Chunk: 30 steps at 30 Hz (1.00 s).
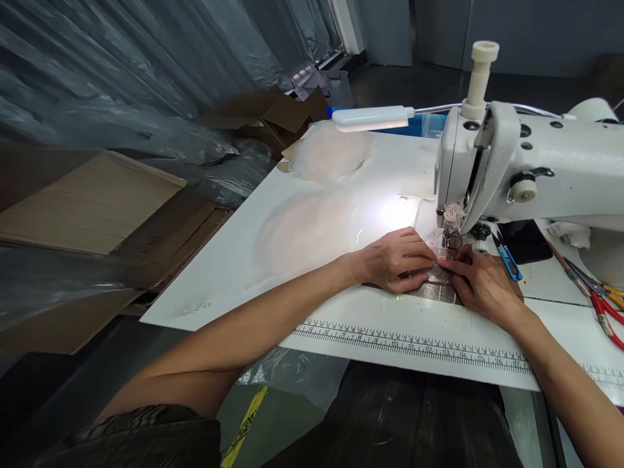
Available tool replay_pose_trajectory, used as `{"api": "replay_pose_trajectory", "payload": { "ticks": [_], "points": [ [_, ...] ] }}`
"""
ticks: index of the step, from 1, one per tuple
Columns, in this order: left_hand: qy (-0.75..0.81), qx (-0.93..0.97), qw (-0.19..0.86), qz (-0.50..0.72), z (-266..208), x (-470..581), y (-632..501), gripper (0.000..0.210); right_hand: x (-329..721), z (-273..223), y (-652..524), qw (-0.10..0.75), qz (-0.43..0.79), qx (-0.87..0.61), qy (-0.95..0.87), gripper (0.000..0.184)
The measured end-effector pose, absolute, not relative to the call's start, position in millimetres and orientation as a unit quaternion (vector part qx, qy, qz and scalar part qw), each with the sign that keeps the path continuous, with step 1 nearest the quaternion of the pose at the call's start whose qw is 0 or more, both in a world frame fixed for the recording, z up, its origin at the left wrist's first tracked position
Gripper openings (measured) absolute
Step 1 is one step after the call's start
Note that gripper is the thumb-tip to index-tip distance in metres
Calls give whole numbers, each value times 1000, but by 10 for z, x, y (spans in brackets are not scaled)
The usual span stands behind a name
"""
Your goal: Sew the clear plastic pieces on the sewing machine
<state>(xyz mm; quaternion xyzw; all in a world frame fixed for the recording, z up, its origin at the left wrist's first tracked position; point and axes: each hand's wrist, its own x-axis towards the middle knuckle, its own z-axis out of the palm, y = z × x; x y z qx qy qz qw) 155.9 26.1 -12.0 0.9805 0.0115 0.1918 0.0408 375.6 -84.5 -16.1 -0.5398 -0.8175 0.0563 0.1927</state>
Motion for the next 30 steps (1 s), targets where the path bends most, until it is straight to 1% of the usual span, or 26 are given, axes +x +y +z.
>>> {"api": "replay_pose_trajectory", "payload": {
  "ticks": [10, 17, 25, 30],
  "points": [
    [1, 981, 70, 181, -97, 1559, 244, 22, 3747, -170, -851, 184, 49, -538, -821, 38],
    [-3, 984, 79, 159, -94, 1565, 247, 26, 3734, -163, -862, 182, 38, -543, -819, 37],
    [-11, 986, 31, 165, -73, 1558, 242, 27, 3728, -139, -862, 176, 11, -531, -829, 37],
    [-3, 986, 32, 161, -66, 1551, 244, 29, 3704, -130, -854, 173, -13, -526, -833, 37]
  ]
}}
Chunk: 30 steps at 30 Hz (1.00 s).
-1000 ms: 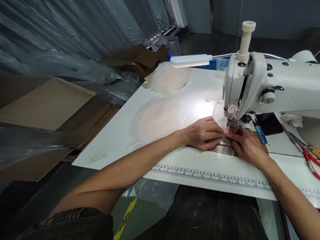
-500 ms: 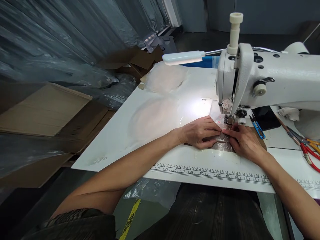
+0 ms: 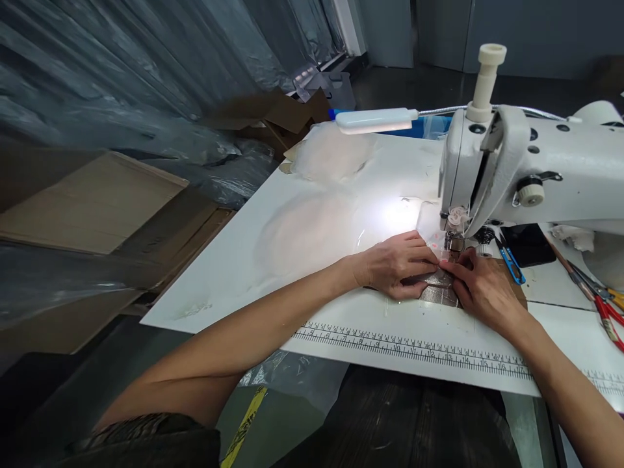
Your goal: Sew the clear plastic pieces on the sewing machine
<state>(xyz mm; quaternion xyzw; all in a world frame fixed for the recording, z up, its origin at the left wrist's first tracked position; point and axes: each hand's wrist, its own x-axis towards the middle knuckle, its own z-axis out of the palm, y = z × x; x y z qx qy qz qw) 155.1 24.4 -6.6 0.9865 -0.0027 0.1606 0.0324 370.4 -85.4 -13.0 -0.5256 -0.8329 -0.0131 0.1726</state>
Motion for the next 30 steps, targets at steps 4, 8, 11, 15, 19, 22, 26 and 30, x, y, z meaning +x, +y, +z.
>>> {"api": "replay_pose_trajectory", "payload": {
  "ticks": [4, 8, 11, 15, 19, 22, 26, 30],
  "points": [
    [9, 988, 44, 148, -46, 1543, 252, 29, 3687, -121, -842, 158, -31, -527, -834, 36],
    [19, 990, 50, 133, -22, 1541, 261, 30, 3660, -110, -833, 125, -42, -542, -830, 38],
    [27, 992, 38, 120, -9, 1545, 266, 34, 3628, -103, -822, 85, -45, -569, -817, 40],
    [43, 993, 27, 110, 10, 1552, 262, 36, 3602, -101, -802, 47, -39, -597, -800, 43],
    [58, 993, 22, 104, 15, 1557, 255, 35, 3610, -111, -801, 55, -44, -593, -802, 44],
    [61, 992, 10, 109, 2, 1556, 258, 38, 3614, -109, -806, 74, -42, -587, -805, 44],
    [70, 991, 3, 114, -8, 1553, 264, 43, 3596, -91, -802, 56, -42, -600, -797, 45],
    [85, 991, 9, 107, 2, 1554, 268, 42, 3572, -76, -795, 28, -42, -607, -793, 45]
  ]
}}
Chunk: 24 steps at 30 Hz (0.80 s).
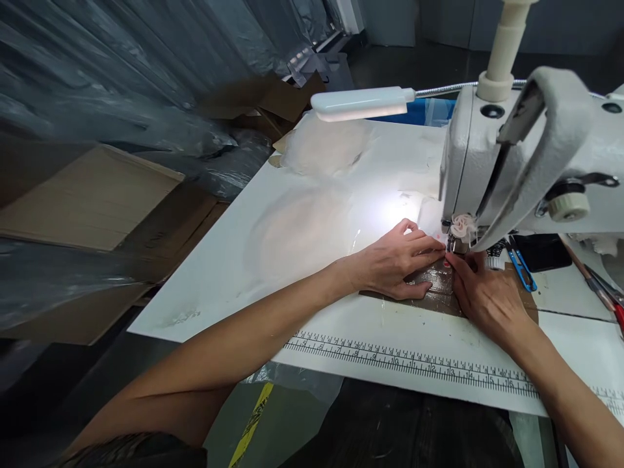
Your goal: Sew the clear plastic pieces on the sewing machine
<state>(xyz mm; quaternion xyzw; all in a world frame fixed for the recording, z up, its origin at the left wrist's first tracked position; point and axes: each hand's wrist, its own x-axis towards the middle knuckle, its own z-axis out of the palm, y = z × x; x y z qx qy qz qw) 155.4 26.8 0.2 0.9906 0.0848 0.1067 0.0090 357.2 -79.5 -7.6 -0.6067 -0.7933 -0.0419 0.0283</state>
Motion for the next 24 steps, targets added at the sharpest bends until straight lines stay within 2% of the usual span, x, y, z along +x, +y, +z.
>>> {"api": "replay_pose_trajectory", "payload": {
  "ticks": [9, 12, 17, 21, 24],
  "points": [
    [89, 991, 22, 93, 20, 1567, 338, 45, 3521, -27, -776, -14, -52, -626, -778, 45],
    [90, 992, 27, 90, 19, 1571, 366, 47, 3582, -53, -781, 38, -30, -626, -778, 43],
    [99, 991, 29, 84, 18, 1570, 381, 51, 3744, -26, -716, 199, 44, -620, -758, 41],
    [107, 991, 18, 74, 24, 1567, 377, 57, 3832, 74, -645, 203, 105, -671, -705, 44],
    [112, 991, 15, 68, 23, 1566, 377, 57, 3864, 100, -682, 221, 140, -647, -716, 40]
  ]
}}
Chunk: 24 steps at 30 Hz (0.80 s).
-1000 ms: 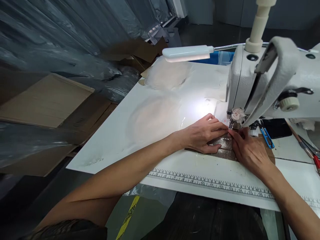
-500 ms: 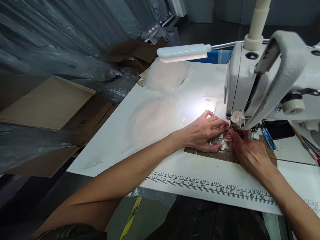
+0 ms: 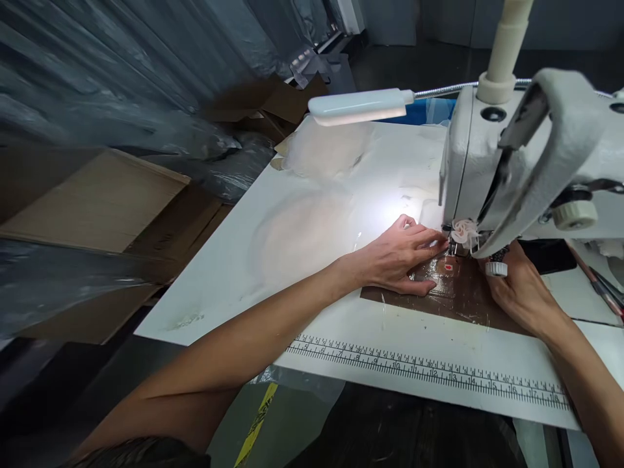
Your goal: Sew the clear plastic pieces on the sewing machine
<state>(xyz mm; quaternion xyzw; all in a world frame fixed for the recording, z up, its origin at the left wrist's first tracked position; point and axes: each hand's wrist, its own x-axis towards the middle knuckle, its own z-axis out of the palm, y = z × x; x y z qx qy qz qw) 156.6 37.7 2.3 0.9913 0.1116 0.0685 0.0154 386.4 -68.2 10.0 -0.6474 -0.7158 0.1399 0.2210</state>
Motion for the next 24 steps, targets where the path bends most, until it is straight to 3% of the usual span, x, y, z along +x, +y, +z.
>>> {"api": "replay_pose_trajectory", "payload": {
  "ticks": [5, 17, 24],
  "points": [
    [123, 989, 21, 78, -17, 1560, 388, 63, 3856, -11, -799, 287, 137, -656, -684, 38],
    [233, 965, 44, 115, -137, 1569, 356, 54, 3826, -146, -811, 293, 73, -638, -708, 32],
    [232, 969, 50, 63, -51, 1597, 439, 47, 3719, -260, -936, 216, 27, -629, -746, 43]
  ]
}}
